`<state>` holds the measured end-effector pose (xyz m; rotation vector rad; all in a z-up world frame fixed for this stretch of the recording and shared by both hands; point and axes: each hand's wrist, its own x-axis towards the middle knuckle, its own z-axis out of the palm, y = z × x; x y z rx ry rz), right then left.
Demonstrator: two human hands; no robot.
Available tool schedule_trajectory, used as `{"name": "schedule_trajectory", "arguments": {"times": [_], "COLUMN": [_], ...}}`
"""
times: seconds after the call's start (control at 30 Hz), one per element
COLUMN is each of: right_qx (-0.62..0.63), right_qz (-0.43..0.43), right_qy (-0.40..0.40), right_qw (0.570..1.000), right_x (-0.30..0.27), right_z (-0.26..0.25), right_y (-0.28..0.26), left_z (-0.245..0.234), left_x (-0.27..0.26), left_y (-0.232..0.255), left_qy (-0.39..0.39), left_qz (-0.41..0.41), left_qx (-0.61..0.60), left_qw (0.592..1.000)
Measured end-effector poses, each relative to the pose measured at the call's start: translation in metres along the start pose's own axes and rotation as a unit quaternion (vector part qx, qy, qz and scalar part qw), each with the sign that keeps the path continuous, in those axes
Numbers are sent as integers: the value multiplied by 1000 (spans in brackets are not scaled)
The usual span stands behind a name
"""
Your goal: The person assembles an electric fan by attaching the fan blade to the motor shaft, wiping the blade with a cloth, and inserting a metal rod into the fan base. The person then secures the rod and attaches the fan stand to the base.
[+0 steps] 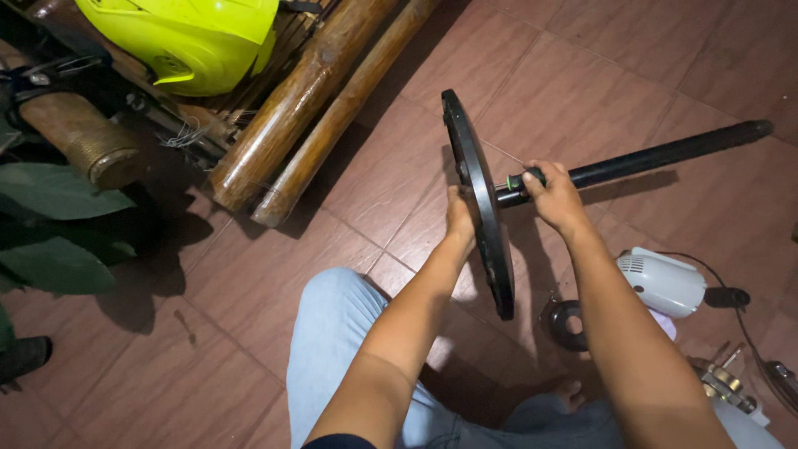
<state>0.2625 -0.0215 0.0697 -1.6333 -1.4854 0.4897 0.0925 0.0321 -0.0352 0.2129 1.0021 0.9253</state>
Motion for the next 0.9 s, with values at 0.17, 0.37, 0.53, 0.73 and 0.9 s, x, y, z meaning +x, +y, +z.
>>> {"name": "schedule_trajectory", "arguments": {"times": [0.17, 0.37, 0.53, 0.73, 0.9], "right_qx": [70, 72, -25, 59, -44], "right_qz": [59, 218, 211, 178, 118], "right_qy": [-45, -7, -46, -58, -10], "right_qw": [995, 973, 976, 980, 992], "right_x": [2, 5, 12, 8, 3], "right_z": [-5, -2, -12, -16, -15], "right_y": [3, -25, -23, 5, 8], "left_z": [3, 9, 17, 29, 32], "left_x": [-18, -42, -23, -14, -25], "left_y": [13, 20, 3, -18, -11], "left_qy": [81, 86, 75, 124, 115], "left_qz": [2, 127, 67, 198, 157], "left_qx": [84, 355, 172, 378, 348], "left_qw": [993, 922, 980, 896, 917]}}
